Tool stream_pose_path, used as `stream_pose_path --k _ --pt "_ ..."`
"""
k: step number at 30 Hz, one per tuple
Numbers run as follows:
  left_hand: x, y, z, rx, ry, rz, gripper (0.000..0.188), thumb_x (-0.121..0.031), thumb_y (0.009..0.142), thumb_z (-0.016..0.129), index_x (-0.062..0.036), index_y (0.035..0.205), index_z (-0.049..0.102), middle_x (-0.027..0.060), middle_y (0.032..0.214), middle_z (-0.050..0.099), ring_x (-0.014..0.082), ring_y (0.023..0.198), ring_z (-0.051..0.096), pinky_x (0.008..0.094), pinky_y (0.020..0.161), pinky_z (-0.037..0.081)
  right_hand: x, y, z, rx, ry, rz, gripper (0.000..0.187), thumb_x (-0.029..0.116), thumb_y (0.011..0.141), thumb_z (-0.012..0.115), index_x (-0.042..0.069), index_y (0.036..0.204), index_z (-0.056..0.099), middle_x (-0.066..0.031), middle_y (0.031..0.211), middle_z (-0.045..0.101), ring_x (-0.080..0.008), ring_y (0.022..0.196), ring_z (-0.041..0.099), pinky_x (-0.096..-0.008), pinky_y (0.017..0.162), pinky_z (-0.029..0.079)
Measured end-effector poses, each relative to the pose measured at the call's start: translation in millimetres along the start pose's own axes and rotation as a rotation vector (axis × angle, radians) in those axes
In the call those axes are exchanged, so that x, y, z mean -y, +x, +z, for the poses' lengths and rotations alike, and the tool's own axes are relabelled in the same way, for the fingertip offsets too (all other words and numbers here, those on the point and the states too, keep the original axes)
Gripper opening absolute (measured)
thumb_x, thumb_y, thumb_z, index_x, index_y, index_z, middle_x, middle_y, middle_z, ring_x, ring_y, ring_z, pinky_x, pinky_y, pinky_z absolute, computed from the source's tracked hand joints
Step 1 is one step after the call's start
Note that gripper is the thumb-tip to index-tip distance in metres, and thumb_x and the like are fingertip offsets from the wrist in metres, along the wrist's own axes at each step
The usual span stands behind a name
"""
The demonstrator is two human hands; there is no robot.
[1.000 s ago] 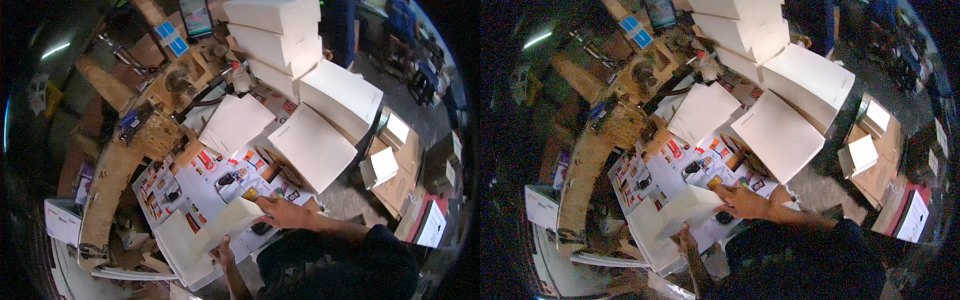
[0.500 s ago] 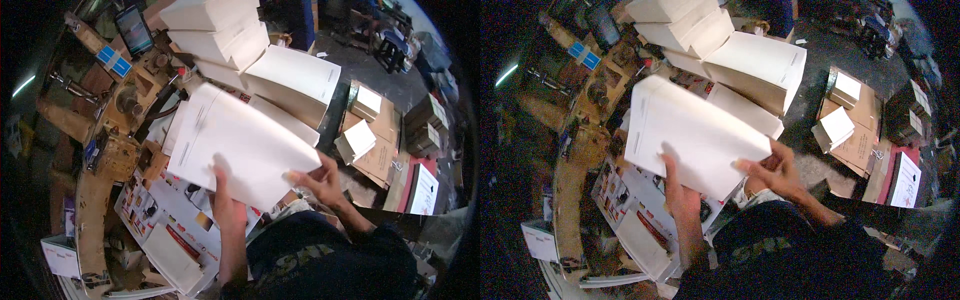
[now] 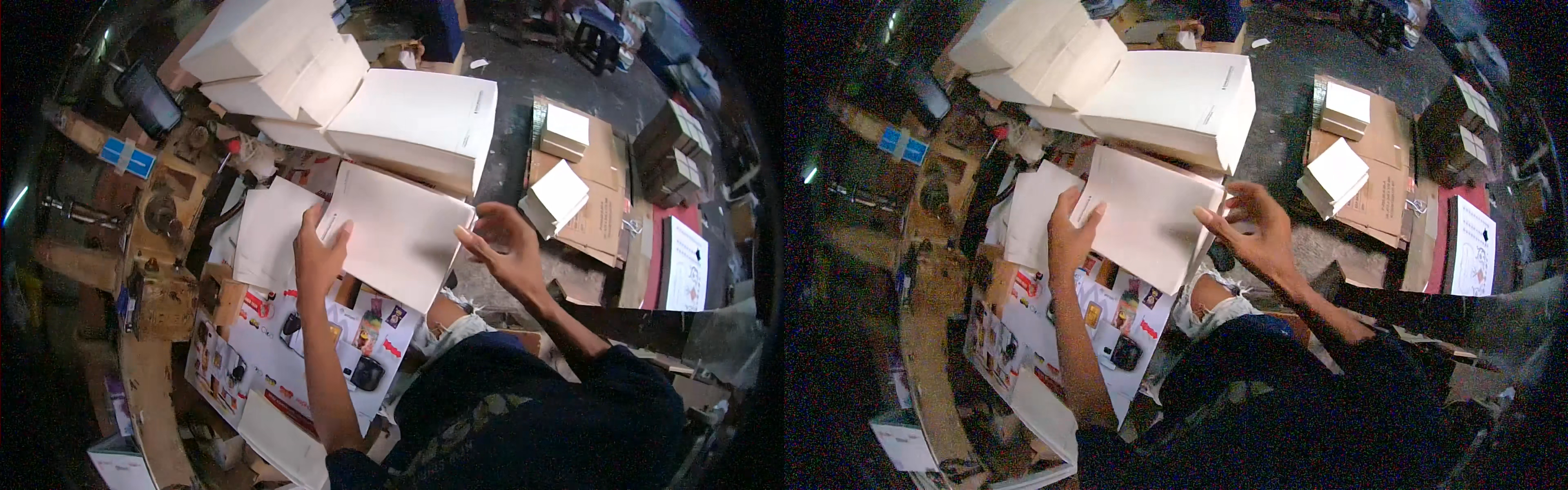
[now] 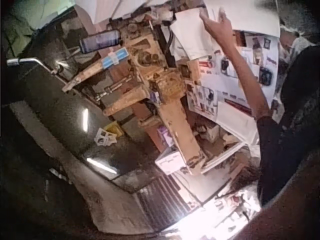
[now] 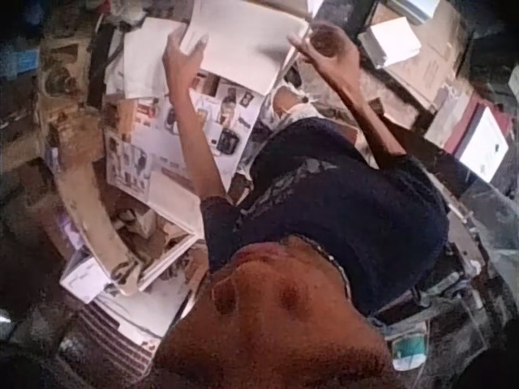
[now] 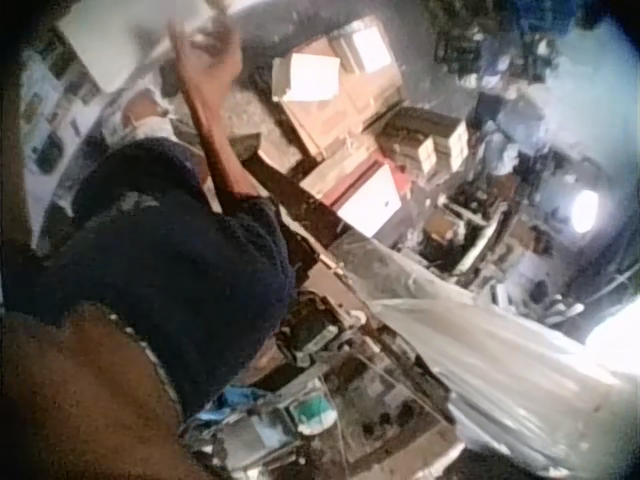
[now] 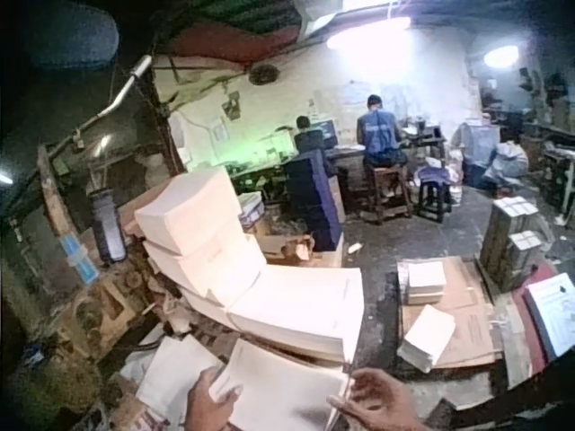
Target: The person flips through a stack of paper sheets and moves stacks of paper between a workbench and a cardboard base on the floor by hand.
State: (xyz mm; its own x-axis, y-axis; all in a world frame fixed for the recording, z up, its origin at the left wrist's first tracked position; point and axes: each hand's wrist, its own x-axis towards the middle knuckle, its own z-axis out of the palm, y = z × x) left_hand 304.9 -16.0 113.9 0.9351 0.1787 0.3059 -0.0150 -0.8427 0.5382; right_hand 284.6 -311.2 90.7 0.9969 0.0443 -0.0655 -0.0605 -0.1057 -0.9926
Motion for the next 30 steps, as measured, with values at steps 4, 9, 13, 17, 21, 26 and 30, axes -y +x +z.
stream_pose_path --k 4,9,13,17,21,26,30 --pt "29.3 35.8 -1.6 0.349 -0.316 -0.134 0.057 -0.031 0.083 0.076 0.0050 0.122 0.058 0.0131 0.106 0.068 0.0179 0.094 0.064 0.0297 0.087 0.049 -32.1 0.2 -14.2 -0.011 -0.023 0.220 0.103 0.038 0.071 0.085 -0.001 0.147 0.027 -0.0312 0.136 0.045 -0.0385 0.121 0.053 -0.0456 0.094 0.053" --pt "42.8 53.1 1.0 0.740 -0.453 -0.350 0.065 -0.040 0.088 0.071 0.0072 0.128 0.051 0.0135 0.115 0.064 0.0173 0.102 0.061 0.0297 0.090 0.048 -45.9 -3.2 15.9 0.255 0.383 0.507 0.120 0.041 0.067 0.087 0.001 0.150 0.011 -0.0349 0.144 0.031 -0.0484 0.128 0.042 -0.0641 0.092 0.048" --pt "61.8 47.3 19.4 0.658 -0.318 -0.446 0.078 -0.059 0.081 0.071 0.0056 0.122 0.055 0.0136 0.115 0.063 0.0195 0.105 0.058 0.0329 0.095 0.044 -72.2 1.3 34.7 0.287 0.562 0.496 0.096 0.038 0.072 0.083 0.002 0.144 0.029 -0.0247 0.136 0.045 -0.0406 0.126 0.046 -0.0659 0.098 0.042" --pt "42.2 28.5 9.3 0.638 -0.360 -0.443 0.075 -0.056 0.081 0.072 0.0030 0.125 0.057 0.0132 0.114 0.066 0.0197 0.104 0.061 0.0337 0.093 0.046 -76.9 -5.9 40.2 0.216 0.559 0.418 0.068 0.044 0.075 0.078 -0.003 0.120 0.061 -0.0141 0.112 0.064 -0.0236 0.099 0.061 -0.0377 0.089 0.047" --pt "21.8 -16.5 5.4 0.509 -0.312 -0.348 0.064 -0.053 0.087 0.066 0.0017 0.120 0.063 0.0124 0.110 0.069 0.0200 0.099 0.064 0.0342 0.089 0.048 -57.2 -10.6 13.9 0.335 0.449 0.459 0.076 0.046 0.072 0.081 -0.006 0.123 0.057 -0.0189 0.117 0.062 -0.0258 0.108 0.058 -0.0383 0.092 0.047" --pt "-34.5 -79.3 -11.4 0.482 -0.315 -0.455 0.063 -0.052 0.088 0.065 0.0040 0.117 0.063 0.0130 0.106 0.069 0.0207 0.096 0.062 0.0347 0.088 0.047 -17.6 -46.8 -19.8 0.391 0.147 0.314 0.099 0.044 0.062 0.089 -0.005 0.134 0.044 -0.0212 0.123 0.057 -0.0295 0.120 0.053 -0.0412 0.104 0.043" --pt "7.8 -117.4 -15.6 0.466 -0.497 -0.379 0.061 -0.045 0.091 0.064 0.0039 0.126 0.053 0.0123 0.116 0.062 0.0224 0.103 0.059 0.0368 0.089 0.046 -18.7 -71.9 -22.6 0.393 0.040 0.260 0.115 0.043 0.060 0.091 -0.003 0.143 0.027 -0.0219 0.129 0.053 -0.0324 0.122 0.051 -0.0431 0.107 0.039"
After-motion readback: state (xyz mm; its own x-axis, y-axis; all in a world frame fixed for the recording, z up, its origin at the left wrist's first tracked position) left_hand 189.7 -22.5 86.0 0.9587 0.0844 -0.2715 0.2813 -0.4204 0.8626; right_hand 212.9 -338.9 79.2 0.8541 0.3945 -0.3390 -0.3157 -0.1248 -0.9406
